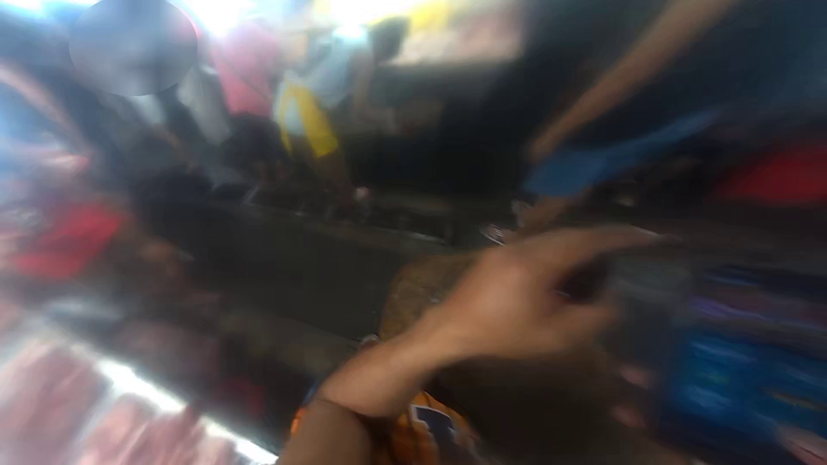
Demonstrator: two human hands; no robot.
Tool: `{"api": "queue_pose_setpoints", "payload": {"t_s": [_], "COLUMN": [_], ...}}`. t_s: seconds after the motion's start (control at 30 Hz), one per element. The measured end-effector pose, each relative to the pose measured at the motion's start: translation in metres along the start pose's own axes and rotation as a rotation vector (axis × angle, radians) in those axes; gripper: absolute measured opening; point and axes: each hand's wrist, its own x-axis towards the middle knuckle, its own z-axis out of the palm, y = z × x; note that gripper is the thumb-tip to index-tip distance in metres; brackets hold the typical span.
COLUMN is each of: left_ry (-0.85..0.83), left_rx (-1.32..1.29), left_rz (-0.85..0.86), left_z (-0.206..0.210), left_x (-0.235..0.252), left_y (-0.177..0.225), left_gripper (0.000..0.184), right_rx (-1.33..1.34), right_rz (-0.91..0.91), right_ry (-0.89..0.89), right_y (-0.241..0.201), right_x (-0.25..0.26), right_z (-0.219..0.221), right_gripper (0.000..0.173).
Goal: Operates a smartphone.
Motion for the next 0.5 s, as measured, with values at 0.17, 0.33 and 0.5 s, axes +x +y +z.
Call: {"api": "queue_pose_setpoints", "payload": {"t_s": [0.17,0.33,0.5], "left_ry": [0.020,0.022,-0.065], "left_rx": [0.069,0.082,0.070], "left_rz": [0.062,0.025,0.061], "left_z": [0.000,0.012,0.024], "left_x": [-0.003,-0.010,-0.013], "left_y": [-0.010,-0.021,-0.022], "left_gripper": [0.037,0.040,0.039], "right_rx": [0.123,0.170,0.200], "right_rz": [-0.106,-0.127,-0.123], "right_ry": [-0.170,-0.189,-0.191], "right_y": [0.006,0.004,0.003], "right_x": [0.000,0.000,-0.002], "right_z": [-0.016,-0.015,-0.017], "right_gripper": [0.036,0.037,0.035]}}
